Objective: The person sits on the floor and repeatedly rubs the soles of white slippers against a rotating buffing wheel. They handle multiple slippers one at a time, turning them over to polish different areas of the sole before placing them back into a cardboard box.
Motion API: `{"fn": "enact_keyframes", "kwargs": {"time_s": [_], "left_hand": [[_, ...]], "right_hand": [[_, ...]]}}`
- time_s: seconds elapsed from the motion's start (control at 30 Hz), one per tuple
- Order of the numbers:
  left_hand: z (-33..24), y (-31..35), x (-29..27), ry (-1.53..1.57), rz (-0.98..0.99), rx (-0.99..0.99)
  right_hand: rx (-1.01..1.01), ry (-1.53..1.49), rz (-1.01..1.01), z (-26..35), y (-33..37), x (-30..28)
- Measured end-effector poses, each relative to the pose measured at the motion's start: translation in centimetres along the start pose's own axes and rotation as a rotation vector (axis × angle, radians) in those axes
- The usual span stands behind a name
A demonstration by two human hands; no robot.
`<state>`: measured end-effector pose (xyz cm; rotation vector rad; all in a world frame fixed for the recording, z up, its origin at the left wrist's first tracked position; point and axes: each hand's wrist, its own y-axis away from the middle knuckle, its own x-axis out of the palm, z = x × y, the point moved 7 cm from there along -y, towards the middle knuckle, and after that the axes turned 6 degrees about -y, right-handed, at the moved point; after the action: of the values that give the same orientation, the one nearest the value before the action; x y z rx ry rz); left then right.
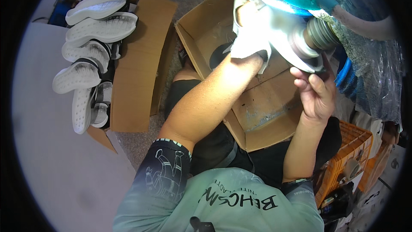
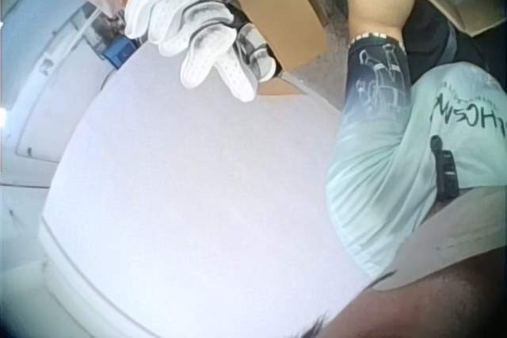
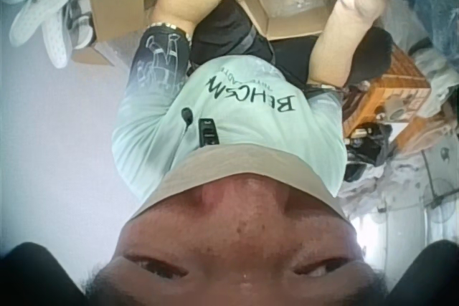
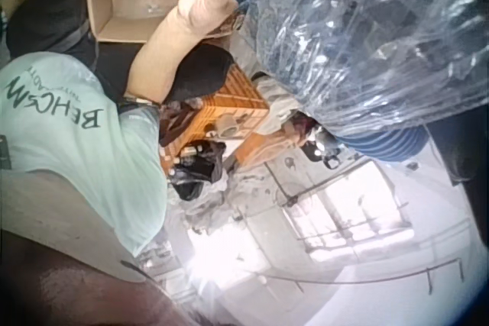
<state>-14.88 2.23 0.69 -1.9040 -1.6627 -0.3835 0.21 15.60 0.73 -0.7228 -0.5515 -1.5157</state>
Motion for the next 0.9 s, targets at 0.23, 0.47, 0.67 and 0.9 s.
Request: {"fn": "enact_keyframes", "kwargs": {"time_s": [0.23,0.47,0.67,0.9], "left_hand": [[0.8,-1.8,-2.8,0.197,-0.119,-0.025],[-0.5,-0.4,-2.6,0.167,-0.257,-0.222],[0.8,3.4,-1.1,0.254,-0.105,-0.255],[0.8,7.3,-1.0,0.682,0.155,-0.298]], "right_hand": [[-0.006,0.083,0.0,-0.8,-2.4,1.0],[-0.054,0.189,-0.031,-0.9,-2.2,2.6],[-0.139,0.406,-0.174,0.8,4.4,2.7],[0.043,0.42,-0.255,-2.2,8.1,4.5]]}}
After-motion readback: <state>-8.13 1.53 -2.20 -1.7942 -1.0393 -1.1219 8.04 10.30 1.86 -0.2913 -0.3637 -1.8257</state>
